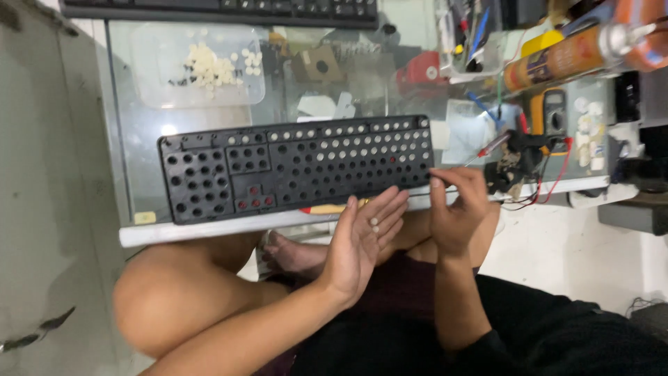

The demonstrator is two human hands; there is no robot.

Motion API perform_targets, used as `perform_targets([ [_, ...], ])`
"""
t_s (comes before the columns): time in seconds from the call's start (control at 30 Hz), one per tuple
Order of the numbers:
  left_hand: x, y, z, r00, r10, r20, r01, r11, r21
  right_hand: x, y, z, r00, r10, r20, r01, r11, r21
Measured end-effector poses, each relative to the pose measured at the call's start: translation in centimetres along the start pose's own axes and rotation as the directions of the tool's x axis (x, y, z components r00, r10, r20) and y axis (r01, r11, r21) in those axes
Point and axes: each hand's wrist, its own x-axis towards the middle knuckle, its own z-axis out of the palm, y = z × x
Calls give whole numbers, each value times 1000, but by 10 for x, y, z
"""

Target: Installing individual keycaps onto a keyboard frame at a repair bench.

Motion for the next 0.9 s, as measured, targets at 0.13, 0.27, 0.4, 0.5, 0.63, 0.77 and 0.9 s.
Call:
perform_targets([
  [0.13, -1, 5, 6, 1000, 0, -4, 0, 1000, 12, -17, -21, -10, 993, -22, 117, 17, 999, 39],
  [0.27, -4, 2, 8, 999, -31, -26, 32, 999, 32, -19, -56, -6, 936, -79, 342, 117, 989, -89],
  [0.4, -4, -2, 0, 997, -50, -58, 53, 997, 54, -20, -63, 0, 890, -97, 445, 137, 989, -59],
  [0.5, -4, -4, -4, 991, -84, -103, 91, 993, 75, -18, -74, 1, 885, 3, 466, -15, 1000, 23],
  [0.63, -1, -18, -14, 985, -133, -114, 138, 990, 36, -17, -42, -11, 876, 69, 478, -78, 997, -2],
  [0.77, 0, -16, -10, 991, -105, -83, 109, 993, 49, 9, -28, -3, 952, 136, 276, -148, 989, 23],
  [0.9, -3, -18, -8, 984, -164, -67, 167, 985, 33, 19, -19, 23, 941, 237, 241, -229, 972, -60],
])
